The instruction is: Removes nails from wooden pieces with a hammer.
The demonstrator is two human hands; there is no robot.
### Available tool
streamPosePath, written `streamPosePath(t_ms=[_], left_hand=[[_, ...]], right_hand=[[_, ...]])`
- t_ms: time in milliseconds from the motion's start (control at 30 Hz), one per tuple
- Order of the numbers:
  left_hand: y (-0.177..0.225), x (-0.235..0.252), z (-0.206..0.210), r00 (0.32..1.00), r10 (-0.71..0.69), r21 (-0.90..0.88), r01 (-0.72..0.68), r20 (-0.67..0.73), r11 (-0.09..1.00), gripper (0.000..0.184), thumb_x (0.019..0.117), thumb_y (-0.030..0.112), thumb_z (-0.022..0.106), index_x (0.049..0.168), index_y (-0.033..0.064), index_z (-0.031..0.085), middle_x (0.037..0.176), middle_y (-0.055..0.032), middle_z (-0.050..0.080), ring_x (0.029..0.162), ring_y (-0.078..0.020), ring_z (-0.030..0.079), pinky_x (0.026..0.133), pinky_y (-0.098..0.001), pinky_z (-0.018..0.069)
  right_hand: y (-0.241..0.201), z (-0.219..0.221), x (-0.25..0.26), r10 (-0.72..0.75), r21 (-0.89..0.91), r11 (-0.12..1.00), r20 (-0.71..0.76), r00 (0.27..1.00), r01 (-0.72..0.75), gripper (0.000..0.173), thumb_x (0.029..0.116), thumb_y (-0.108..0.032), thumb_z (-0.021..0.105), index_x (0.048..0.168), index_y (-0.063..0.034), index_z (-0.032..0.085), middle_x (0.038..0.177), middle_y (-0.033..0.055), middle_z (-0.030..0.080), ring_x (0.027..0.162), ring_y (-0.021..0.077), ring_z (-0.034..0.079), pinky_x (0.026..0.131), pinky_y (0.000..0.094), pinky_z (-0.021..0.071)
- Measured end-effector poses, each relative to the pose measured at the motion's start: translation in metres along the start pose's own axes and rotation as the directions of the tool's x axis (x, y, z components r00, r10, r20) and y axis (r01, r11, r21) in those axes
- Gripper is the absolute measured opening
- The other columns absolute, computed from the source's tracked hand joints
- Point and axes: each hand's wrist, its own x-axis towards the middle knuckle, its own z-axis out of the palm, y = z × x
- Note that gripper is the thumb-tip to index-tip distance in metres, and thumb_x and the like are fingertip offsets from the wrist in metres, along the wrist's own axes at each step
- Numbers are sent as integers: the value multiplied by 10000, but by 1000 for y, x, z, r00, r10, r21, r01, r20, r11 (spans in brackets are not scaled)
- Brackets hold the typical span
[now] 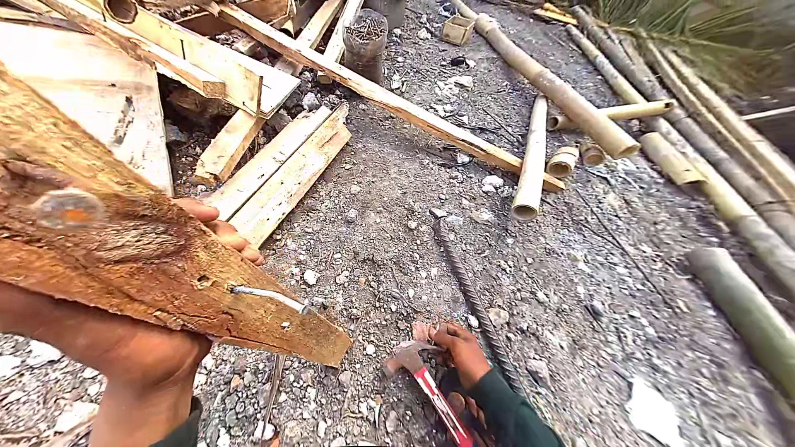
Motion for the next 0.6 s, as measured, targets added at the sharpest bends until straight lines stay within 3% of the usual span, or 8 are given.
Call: streamPosePath(t_ms=[33,100,167,233,300,400,500,600], left_hand=[[-1,0,-1,1000,-4,-4,4,2,1000,925,859,887,318,1300,113,566,1002,-69,669,872,-235,703,804,-435,624],[-4,1,-4,1000,11,9,-11,5,1000,841,910,816,330,1323,118,551,1015,-56,656,867,-220,698,805,-421,626],[-7,1,-6,1000,21,12,-21,16,1000,792,924,776,370,1333,121,546,995,-44,650,868,-208,694,815,-412,620],[-7,1,-4,1000,25,36,-25,16,999,774,923,769,386,1325,127,547,983,-40,650,861,-207,695,809,-402,623],[-6,1,0,1000,15,46,-16,21,999,784,913,783,386,1326,137,548,1001,-42,651,873,-209,694,814,-400,621],[-5,0,4,1000,16,29,-16,5,999,875,872,858,365,1324,134,560,1011,-60,670,872,-226,707,787,-414,631],[-3,-8,0,1000,10,-15,-10,9,1000,921,856,874,374,1351,114,537,1063,-81,665,910,-242,702,819,-435,628],[-3,-8,5,1000,21,-31,-20,13,999,827,877,798,445,1313,104,549,1012,-65,645,883,-231,693,826,-436,624]], right_hand=[[-1,-3,-6,-20,69,997,-19,1000,21,200,971,-55,641,783,-33,577,743,69,622,592,163,598,559,341,552],[-6,-9,-21,-215,-38,976,0,977,215,148,939,-80,667,805,-17,656,771,56,664,666,141,645,646,331,581],[-15,-9,-41,-500,-283,803,159,851,524,158,916,-190,697,860,-57,761,879,32,715,857,117,679,816,336,582],[-21,-4,-53,-613,-418,587,330,718,693,235,955,-316,681,927,-108,788,953,42,730,1007,193,661,935,439,529],[-17,-2,-51,-563,-465,596,340,753,655,273,975,-330,645,954,-87,767,980,71,709,1015,218,652,935,444,532],[-5,-7,-40,-469,-413,772,142,871,483,238,954,-211,596,988,-9,717,999,118,685,890,199,669,819,405,574],[-2,-15,-35,-273,-267,924,42,961,274,182,962,-201,560,952,-48,659,871,38,634,707,120,606,636,323,537],[-18,-28,-11,-188,-469,851,148,971,236,271,987,-284,543,907,-52,658,753,37,599,651,144,578,627,368,502]])
